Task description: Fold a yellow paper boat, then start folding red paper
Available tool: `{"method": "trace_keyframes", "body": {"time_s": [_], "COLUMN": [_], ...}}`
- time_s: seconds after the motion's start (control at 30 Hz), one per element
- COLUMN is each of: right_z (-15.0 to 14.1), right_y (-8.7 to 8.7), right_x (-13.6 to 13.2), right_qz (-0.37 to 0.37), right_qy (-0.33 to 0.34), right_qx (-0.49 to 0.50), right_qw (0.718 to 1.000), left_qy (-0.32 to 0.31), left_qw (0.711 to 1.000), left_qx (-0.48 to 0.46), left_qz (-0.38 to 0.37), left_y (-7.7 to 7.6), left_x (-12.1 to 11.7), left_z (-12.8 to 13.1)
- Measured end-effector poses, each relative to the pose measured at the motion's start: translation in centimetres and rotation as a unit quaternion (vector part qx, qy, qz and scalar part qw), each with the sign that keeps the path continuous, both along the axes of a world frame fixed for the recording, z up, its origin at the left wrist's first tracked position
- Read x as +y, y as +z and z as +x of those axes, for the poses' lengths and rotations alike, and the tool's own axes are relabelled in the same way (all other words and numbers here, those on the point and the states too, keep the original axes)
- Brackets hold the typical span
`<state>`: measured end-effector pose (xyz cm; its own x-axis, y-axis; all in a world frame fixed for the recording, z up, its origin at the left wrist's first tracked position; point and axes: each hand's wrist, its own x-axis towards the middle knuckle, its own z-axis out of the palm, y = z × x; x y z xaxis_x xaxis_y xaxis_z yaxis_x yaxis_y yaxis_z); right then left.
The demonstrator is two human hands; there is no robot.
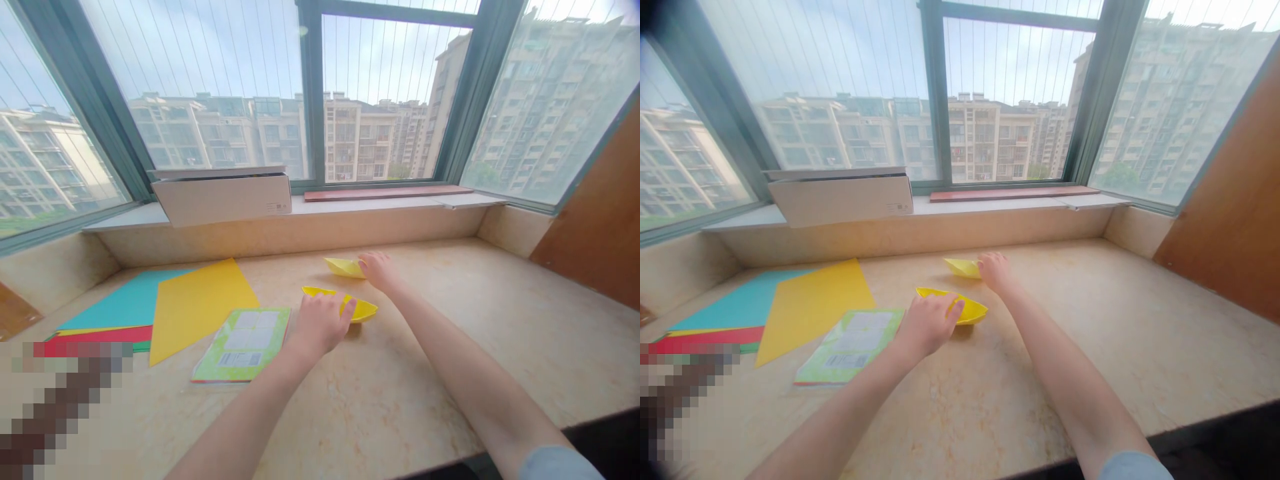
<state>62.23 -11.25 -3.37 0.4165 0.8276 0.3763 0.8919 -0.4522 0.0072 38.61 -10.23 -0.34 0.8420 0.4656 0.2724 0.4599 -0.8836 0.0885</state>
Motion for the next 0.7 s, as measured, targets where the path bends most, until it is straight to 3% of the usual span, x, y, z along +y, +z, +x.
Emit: {"method": "trace_keyframes", "body": {"time_s": [0.37, 0.57, 0.7], "right_z": [-1.8, -2.3, -1.2], "right_y": [1.8, 1.5, 1.9], "right_x": [0.5, 0.9, -1.3], "right_qz": [-0.062, -0.081, -0.076], "right_qy": [0.039, 0.021, 0.016], "right_qx": [0.006, 0.029, 0.038], "right_qw": [0.997, 0.996, 0.996], "left_qy": [0.016, 0.003, -0.001], "left_qw": [0.999, 0.996, 0.995], "left_qx": [0.044, 0.083, 0.077], "left_qz": [0.016, 0.044, 0.056], "left_y": [1.9, 1.3, 0.5], "left_x": [2.8, 4.0, 4.0], "left_z": [-1.7, -2.3, -2.3]}}
